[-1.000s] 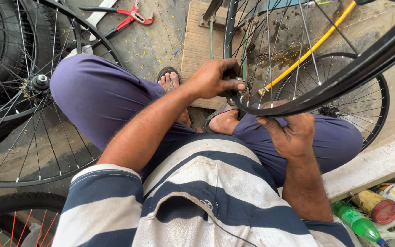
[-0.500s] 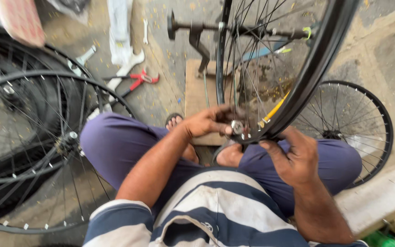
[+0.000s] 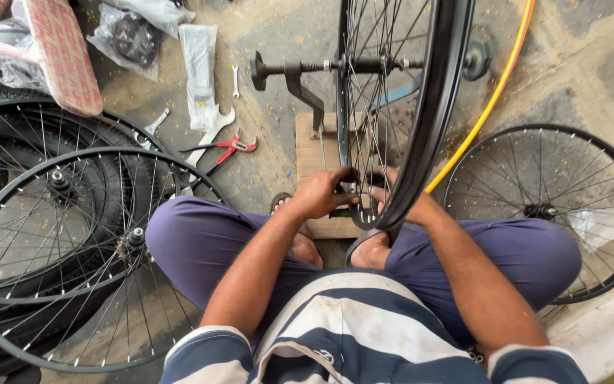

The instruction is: The person sits on the floor and works on a bicycle wheel mounted on a truing stand. They use a wrench and pliers to adjust the hub and spokes, rotating the wheel periodically to check alignment and continue adjustments.

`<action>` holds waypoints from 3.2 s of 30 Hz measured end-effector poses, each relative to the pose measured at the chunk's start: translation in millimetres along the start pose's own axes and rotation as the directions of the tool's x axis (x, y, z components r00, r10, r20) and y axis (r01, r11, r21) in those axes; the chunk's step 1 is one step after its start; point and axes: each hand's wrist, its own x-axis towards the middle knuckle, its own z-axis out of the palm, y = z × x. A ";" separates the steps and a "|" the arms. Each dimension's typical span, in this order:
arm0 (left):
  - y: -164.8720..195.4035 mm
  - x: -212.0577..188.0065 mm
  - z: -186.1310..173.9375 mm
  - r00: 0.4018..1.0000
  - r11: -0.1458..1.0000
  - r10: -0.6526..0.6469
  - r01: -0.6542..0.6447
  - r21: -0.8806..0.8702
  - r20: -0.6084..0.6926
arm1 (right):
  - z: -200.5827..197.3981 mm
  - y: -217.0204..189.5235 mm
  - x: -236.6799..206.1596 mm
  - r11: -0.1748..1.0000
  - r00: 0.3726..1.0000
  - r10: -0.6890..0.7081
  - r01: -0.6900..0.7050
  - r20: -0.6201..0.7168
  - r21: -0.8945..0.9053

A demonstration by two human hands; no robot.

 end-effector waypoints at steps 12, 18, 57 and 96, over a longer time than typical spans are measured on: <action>152.2 -62.8 -37.8 0.831 0.925 0.352 -0.378 0.026 -0.431 | 31.0 64.8 34.8 0.725 0.978 -0.170 0.209 -0.123 0.656; 139.5 -71.5 -9.0 0.781 0.840 0.524 -0.408 0.358 -0.339 | -1.4 71.7 17.2 0.947 0.869 -0.306 0.321 -0.389 -0.029; 77.4 -89.1 26.2 0.855 0.784 0.454 -0.251 0.567 -0.250 | 10.5 60.6 17.0 0.939 0.909 -0.217 0.294 -0.357 0.179; -49.8 -51.8 21.9 0.942 0.869 -0.278 0.163 -0.467 -0.189 | 10.2 68.9 21.9 0.952 0.917 -0.186 0.257 -0.354 0.165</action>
